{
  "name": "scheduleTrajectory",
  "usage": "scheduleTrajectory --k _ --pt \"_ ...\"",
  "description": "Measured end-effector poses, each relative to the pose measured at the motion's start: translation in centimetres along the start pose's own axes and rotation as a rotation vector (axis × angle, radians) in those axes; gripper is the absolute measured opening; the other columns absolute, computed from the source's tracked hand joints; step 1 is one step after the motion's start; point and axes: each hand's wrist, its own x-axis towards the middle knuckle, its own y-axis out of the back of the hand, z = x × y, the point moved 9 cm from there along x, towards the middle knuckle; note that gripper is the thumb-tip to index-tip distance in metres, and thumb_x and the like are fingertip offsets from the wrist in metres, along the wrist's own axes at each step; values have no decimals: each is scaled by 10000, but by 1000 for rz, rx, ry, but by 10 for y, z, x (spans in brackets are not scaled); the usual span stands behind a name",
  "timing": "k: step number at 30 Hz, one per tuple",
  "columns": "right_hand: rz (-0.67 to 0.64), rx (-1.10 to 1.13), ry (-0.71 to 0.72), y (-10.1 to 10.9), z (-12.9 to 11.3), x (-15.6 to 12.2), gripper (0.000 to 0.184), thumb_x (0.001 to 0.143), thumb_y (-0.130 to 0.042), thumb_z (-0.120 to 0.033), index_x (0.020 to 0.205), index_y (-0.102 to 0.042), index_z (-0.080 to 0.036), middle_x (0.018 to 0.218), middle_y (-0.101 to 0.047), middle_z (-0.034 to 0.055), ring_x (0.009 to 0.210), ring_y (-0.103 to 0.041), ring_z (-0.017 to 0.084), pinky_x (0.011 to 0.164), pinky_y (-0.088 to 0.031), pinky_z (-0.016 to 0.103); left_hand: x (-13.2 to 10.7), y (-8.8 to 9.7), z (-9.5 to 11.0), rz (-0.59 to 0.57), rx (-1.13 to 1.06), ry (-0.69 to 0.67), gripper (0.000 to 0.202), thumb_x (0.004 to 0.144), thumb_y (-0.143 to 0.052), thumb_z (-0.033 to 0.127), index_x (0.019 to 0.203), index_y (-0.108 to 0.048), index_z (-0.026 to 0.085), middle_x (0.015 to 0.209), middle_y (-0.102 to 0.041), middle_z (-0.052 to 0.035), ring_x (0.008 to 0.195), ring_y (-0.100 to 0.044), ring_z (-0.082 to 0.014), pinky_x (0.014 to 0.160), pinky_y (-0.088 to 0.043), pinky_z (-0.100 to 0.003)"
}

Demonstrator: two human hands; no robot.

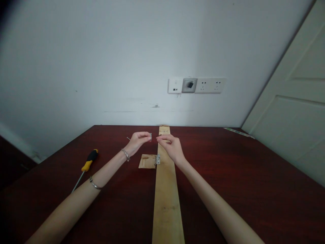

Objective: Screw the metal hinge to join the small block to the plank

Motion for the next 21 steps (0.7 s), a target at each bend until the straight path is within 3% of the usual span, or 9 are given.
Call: scheduleTrajectory --k 10,21 --pt "26 8 32 -1 -1 -3 125 701 -680 -328 726 -723 -214 845 -674 55 836 -613 188 692 -478 299 -15 -19 6 -13 142 -76 163 694 -694 290 693 -656 131 726 -635 -15 722 -568 -133 744 -438 -264" --pt "-4 4 30 -2 6 -2 135 676 -704 -345 719 -723 -219 829 -686 52 826 -621 191 710 -485 319 -18 -24 8 -22 170 -89 156 706 -680 283 711 -653 130 746 -641 -28 732 -581 -140 738 -455 -272"
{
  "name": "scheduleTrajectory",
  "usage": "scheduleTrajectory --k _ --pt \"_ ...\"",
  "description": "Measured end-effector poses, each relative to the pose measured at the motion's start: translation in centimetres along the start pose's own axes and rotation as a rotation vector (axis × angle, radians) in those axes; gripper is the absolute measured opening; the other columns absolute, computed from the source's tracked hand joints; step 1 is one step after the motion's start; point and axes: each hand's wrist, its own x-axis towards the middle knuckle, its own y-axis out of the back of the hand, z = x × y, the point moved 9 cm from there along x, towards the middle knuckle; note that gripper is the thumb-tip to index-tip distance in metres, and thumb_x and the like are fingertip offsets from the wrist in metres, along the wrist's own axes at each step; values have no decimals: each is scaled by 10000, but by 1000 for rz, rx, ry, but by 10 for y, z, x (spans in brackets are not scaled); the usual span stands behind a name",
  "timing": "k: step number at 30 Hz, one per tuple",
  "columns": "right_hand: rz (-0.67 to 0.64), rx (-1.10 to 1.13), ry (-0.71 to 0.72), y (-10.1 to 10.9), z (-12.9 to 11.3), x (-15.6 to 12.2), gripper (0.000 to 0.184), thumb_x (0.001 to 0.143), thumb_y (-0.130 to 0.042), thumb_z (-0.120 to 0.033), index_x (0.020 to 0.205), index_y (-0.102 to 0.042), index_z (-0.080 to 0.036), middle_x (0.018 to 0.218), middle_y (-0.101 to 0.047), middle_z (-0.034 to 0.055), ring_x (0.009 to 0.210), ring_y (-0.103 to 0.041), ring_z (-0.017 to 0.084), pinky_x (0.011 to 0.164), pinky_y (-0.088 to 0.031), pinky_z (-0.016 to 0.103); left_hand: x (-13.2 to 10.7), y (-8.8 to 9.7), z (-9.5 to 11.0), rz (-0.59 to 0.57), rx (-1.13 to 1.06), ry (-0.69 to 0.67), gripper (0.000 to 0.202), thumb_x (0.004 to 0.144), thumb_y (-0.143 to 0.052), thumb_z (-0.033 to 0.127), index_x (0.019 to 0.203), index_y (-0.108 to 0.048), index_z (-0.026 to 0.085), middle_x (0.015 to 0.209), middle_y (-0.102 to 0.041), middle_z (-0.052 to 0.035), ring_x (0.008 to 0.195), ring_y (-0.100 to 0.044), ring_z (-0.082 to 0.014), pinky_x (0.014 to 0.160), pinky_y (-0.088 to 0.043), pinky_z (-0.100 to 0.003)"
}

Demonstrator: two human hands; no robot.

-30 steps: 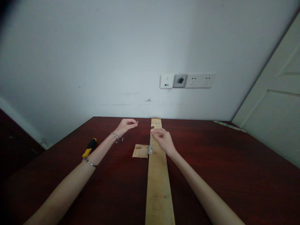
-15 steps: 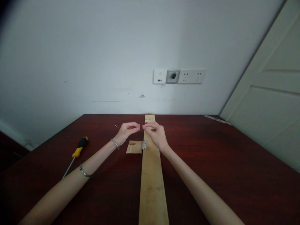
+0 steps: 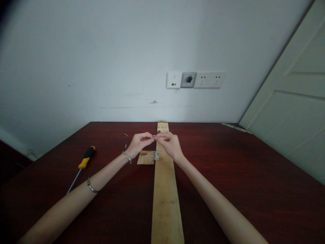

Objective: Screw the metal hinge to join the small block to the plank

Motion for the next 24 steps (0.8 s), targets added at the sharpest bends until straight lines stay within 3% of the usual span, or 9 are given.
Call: scheduleTrajectory --k 16,24 --pt "-11 -14 3 -1 5 -3 162 702 -687 -372 722 -712 -214 841 -684 50 820 -621 183 729 -481 324 0 -3 -5 -21 -21 35 188 694 -701 304 748 -688 124 774 -681 -47 757 -606 -160 770 -459 -292" --pt "8 -51 -37 -1 27 -10 199 701 -674 -387 727 -702 -192 843 -678 57 788 -623 177 687 -492 301 5 18 -32 129 -107 152 254 670 -714 340 804 -708 125 833 -695 -66 770 -602 -159 691 -483 -273"
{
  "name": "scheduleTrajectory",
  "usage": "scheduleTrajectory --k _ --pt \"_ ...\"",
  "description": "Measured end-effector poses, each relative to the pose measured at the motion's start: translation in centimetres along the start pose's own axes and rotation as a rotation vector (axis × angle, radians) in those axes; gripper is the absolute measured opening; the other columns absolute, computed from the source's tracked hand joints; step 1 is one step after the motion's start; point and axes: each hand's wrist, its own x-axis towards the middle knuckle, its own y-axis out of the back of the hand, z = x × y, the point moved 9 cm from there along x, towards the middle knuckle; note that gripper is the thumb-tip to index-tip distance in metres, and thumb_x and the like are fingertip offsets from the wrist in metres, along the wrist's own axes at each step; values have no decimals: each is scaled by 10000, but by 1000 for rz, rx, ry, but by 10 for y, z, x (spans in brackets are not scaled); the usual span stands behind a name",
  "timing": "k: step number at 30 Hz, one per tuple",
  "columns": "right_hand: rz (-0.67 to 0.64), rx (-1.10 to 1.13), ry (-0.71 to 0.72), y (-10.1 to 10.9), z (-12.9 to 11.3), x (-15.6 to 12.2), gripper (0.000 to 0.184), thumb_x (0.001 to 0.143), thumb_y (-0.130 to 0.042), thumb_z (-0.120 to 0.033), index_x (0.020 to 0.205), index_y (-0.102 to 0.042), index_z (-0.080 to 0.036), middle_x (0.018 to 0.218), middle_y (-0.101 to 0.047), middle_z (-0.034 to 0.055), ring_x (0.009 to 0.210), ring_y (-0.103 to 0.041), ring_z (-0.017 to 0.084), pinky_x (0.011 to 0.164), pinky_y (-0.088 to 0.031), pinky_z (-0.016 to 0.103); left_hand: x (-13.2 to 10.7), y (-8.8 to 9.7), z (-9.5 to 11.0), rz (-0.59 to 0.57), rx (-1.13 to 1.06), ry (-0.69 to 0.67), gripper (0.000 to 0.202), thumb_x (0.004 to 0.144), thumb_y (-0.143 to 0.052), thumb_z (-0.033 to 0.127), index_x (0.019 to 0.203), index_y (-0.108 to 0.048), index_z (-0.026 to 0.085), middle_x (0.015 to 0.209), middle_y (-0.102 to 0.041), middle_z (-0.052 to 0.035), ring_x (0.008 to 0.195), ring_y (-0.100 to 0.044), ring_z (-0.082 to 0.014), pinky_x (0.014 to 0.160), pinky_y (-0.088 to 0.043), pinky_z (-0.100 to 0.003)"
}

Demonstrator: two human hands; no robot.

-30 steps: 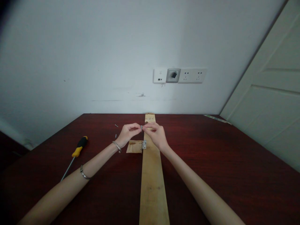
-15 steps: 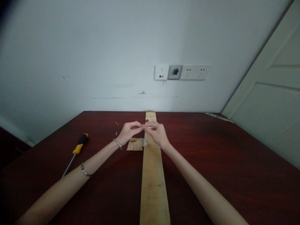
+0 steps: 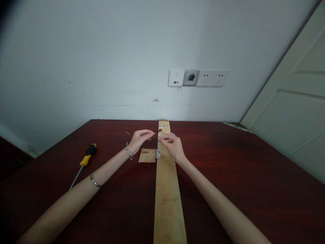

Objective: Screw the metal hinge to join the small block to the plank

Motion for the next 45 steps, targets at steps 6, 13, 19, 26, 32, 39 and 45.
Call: scheduleTrajectory --k 6,13,19,26,32,39,45 --pt "-85 -57 -70 -12 23 -18 212 706 -654 -386 707 -704 -180 696 -695 39 641 -614 164 608 -489 291 8 19 -8 85 -56 33 238 664 -704 323 803 -715 131 862 -694 -74 759 -591 -141 625 -481 -234" --pt "-191 -117 -85 -13 34 -30 217 726 -628 -380 713 -693 -174 675 -689 28 564 -573 133 555 -459 262 11 26 -15 99 -63 52 234 661 -702 324 801 -718 137 818 -684 -64 730 -590 -131 611 -482 -226" --pt "-245 -147 -65 -18 38 -33 196 742 -616 -358 746 -695 -179 735 -706 33 590 -565 133 569 -452 266 11 27 -19 102 -63 67 250 657 -706 333 800 -715 128 781 -674 -58 699 -585 -120 611 -479 -227" --pt "-276 -167 -32 -21 30 -36 168 743 -613 -336 744 -700 -192 734 -704 22 611 -576 134 602 -461 271 10 27 -20 103 -59 81 233 668 -699 331 786 -714 131 752 -660 -45 666 -574 -105 614 -471 -228" --pt "-291 -176 -15 -22 28 -36 164 752 -606 -329 756 -696 -192 762 -701 30 660 -603 147 649 -479 286 11 27 -22 93 -62 98 235 667 -698 337 784 -715 134 735 -651 -36 648 -569 -96 609 -465 -222" --pt "-340 -184 39 -25 25 -37 135 768 -603 -307 764 -687 -201 809 -683 34 748 -614 159 711 -476 300 12 28 -25 89 -53 101 243 673 -697 351 790 -715 139 737 -646 -34 648 -567 -97 605 -464 -222" --pt "-358 -195 74 -26 23 -37 116 770 -617 -304 764 -685 -210 859 -657 38 796 -606 160 730 -470 303 11 28 -25 85 -47 102 244 675 -698 353 794 -714 140 742 -647 -36 646 -565 -100 608 -466 -229"
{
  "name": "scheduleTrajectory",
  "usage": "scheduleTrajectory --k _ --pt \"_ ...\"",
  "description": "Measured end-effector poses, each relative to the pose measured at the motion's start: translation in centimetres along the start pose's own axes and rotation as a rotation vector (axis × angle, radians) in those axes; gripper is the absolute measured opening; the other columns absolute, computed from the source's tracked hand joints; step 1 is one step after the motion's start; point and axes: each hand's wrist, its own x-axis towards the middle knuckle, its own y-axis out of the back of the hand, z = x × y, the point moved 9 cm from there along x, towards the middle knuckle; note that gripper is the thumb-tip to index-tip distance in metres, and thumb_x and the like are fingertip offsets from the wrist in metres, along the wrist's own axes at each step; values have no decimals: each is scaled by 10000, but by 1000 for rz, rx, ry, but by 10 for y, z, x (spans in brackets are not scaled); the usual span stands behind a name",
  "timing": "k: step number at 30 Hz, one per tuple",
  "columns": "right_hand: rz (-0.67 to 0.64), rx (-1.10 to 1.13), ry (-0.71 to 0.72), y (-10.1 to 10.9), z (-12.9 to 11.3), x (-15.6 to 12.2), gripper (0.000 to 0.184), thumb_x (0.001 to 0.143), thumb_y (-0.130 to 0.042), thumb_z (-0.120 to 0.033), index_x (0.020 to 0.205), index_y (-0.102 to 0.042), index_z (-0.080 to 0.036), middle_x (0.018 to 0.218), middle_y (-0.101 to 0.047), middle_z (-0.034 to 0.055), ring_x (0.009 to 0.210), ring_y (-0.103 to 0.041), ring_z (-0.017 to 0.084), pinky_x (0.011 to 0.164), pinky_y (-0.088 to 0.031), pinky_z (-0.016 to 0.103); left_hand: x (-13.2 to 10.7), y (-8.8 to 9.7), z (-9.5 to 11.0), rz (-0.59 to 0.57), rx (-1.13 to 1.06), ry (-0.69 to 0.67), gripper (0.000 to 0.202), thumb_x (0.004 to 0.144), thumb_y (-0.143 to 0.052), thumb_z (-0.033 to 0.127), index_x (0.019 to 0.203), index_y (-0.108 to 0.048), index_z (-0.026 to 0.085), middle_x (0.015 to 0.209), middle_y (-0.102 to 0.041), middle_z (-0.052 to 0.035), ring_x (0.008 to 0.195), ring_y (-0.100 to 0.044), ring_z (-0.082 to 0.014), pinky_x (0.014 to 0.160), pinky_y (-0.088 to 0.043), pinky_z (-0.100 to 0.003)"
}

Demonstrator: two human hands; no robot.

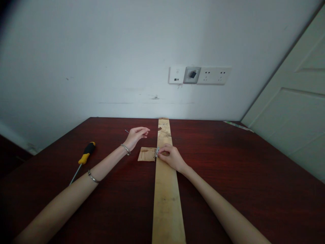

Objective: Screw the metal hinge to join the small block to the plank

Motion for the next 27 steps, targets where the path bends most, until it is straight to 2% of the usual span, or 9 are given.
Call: scheduleTrajectory --k 27 --pt "-5 -4 41 -2 -3 -1 83 772 -608 -246 753 -677 -205 847 -640 39 793 -603 153 742 -470 295 1 1 -3 -3 -11 6 255 666 -705 349 796 -713 129 763 -653 -43 669 -566 -98 617 -467 -222"
